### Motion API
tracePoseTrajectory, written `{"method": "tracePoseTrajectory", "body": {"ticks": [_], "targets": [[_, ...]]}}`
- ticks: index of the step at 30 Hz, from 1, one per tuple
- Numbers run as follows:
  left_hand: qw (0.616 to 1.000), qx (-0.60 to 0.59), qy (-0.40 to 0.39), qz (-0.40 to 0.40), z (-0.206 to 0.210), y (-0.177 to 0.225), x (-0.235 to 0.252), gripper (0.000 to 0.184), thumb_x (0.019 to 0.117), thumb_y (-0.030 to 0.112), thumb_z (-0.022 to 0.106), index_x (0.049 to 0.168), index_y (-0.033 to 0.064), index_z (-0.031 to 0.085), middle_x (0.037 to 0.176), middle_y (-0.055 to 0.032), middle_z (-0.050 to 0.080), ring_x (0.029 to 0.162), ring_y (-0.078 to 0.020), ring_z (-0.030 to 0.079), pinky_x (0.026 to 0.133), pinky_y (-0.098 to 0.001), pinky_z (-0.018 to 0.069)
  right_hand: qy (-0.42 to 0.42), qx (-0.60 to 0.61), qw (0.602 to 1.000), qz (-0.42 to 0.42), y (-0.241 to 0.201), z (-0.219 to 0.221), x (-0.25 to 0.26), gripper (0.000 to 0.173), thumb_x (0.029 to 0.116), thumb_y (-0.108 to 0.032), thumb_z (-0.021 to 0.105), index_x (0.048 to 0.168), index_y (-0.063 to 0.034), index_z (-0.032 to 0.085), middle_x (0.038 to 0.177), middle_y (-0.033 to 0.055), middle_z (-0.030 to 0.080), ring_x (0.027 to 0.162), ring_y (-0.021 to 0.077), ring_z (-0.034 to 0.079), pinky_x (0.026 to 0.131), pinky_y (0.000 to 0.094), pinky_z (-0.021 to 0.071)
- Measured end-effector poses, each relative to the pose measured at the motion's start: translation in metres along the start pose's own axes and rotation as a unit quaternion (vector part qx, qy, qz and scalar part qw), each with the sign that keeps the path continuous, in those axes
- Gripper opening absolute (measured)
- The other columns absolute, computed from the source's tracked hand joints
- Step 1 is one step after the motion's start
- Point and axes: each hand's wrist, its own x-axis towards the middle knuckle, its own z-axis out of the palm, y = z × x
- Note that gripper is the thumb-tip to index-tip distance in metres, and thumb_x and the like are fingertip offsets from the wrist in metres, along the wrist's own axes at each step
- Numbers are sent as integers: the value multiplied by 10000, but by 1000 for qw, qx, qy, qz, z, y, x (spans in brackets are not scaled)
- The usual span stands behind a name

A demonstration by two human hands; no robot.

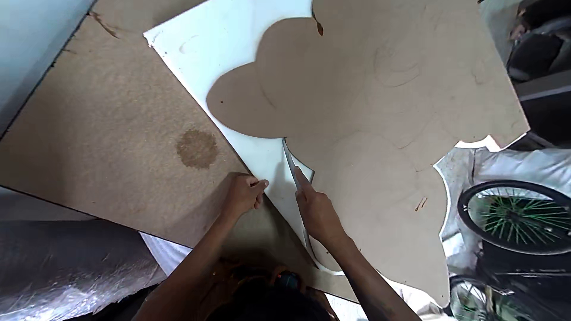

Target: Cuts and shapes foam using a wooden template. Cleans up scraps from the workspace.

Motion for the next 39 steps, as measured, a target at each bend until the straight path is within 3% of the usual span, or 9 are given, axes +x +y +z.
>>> {"method": "tracePoseTrajectory", "body": {"ticks": [4,9,14,19,30,34,39], "targets": [[1000,-3,4,-10,2,-2,0,438,992,473,647,852,59,673,659,-65,704,508,-190,677,476,-341,592,-3,-7,1000,11,-4,-5,-4,608,1084,-341,445,1629,-448,198,646,-4,576,519,176,567,505,430,522],[1000,-9,-8,-14,2,-1,2,440,994,473,644,866,53,666,656,-68,697,509,-188,674,471,-340,587,-2,-27,1000,3,-6,-1,6,614,1078,-319,455,1637,-400,217,621,-12,564,499,173,558,485,421,515],[1000,-13,18,4,6,-3,2,418,989,429,669,835,41,655,637,-70,688,493,-190,668,453,-339,585,-20,-90,995,-34,-1,-9,27,638,1077,-275,442,1652,-366,181,651,38,593,532,243,595,481,463,508],[999,-5,39,23,9,-5,0,404,989,406,679,830,35,664,655,-82,699,505,-201,678,466,-355,600,-61,-157,984,-58,1,-14,44,674,1064,-241,453,1650,-385,152,713,83,633,631,304,654,551,498,537],[998,-27,51,36,10,-6,0,387,982,400,694,843,39,680,665,-88,703,506,-206,679,460,-356,598,-111,-220,959,-138,70,-53,10,763,1022,-185,535,1636,-433,158,761,56,649,583,274,632,524,489,543],[998,-23,43,29,7,-4,-2,387,989,400,684,848,39,680,651,-82,698,502,-195,673,458,-344,586,-168,-313,924,-138,81,-95,5,746,1019,-168,537,1627,-435,199,711,64,615,604,289,642,529,494,538],[999,-9,35,15,0,-6,-9,388,997,406,672,869,40,682,662,-85,707,504,-196,674,461,-345,582,-295,-451,832,-128,27,-142,18,877,936,-114,620,1623,-442,186,679,64,608,619,289,642,523,467,517]]}}
